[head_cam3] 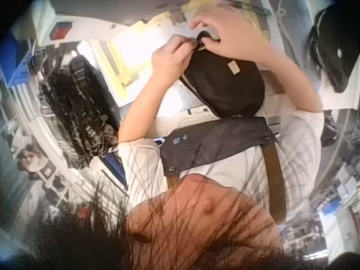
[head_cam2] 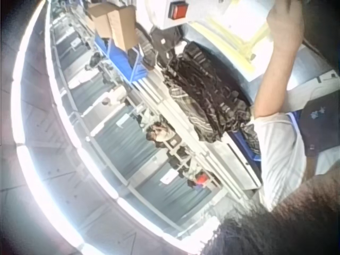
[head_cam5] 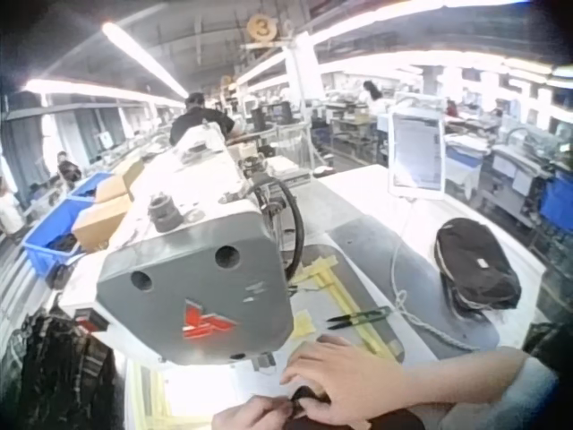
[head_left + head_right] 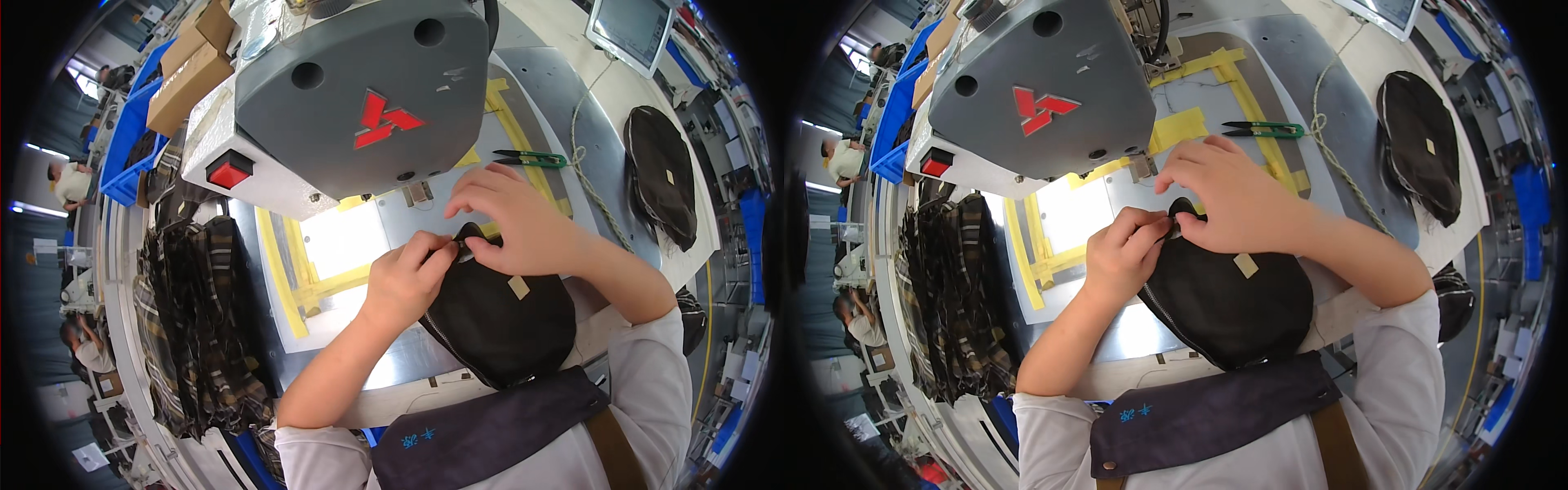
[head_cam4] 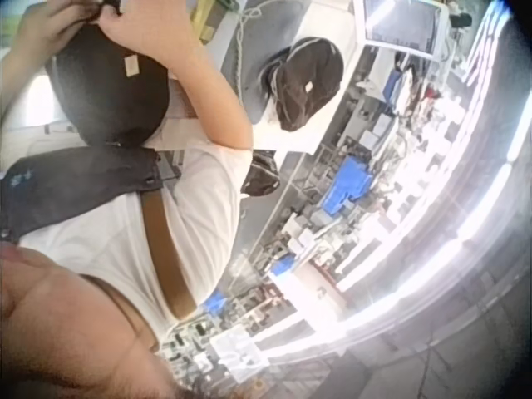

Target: The person operates an industrial sewing machine to stitch a black fabric bag. They guide the bag under the needle, sew along the edges, and then remove the finished item to place it on a stack of similar bags.

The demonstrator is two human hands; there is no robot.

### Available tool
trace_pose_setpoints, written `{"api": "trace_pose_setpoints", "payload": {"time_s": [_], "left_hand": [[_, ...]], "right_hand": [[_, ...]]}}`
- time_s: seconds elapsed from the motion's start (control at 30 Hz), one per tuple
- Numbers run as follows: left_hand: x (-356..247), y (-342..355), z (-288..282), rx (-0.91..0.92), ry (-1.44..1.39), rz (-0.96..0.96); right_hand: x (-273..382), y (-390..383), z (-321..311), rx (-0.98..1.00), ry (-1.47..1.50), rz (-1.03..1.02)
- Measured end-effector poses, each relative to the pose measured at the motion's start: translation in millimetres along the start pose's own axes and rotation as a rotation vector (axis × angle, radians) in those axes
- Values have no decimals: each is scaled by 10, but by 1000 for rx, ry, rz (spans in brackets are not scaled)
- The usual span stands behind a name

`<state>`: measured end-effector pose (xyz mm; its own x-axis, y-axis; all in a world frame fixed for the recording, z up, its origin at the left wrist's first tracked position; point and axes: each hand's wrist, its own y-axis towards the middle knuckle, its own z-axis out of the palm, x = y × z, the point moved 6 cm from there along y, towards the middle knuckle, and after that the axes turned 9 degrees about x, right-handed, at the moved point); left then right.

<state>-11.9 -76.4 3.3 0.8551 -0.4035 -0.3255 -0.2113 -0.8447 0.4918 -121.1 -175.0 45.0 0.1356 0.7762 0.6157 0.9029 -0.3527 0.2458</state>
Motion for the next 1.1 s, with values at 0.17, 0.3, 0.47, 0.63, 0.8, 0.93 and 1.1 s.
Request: {"api": "trace_pose_setpoints", "payload": {"time_s": [0.17,0.3,0.47,0.63,0.8,0.93,1.1], "left_hand": [[-80,18,28,-5,16,46],[-50,31,55,38,-8,-14],[90,-26,-77,-93,-151,-158],[144,-43,-127,-220,-255,-224],[118,-46,-166,-177,-159,-132],[52,-3,-143,-137,-143,-14],[81,7,-118,-143,-197,-80]], "right_hand": [[-220,94,166,387,32,121],[-223,153,277,318,18,144],[65,10,237,-121,-257,-194],[228,-201,240,-261,-468,-293],[287,-223,234,-235,-533,-256],[207,-174,184,-166,-324,-157],[206,-169,225,-179,-317,-178]]}}
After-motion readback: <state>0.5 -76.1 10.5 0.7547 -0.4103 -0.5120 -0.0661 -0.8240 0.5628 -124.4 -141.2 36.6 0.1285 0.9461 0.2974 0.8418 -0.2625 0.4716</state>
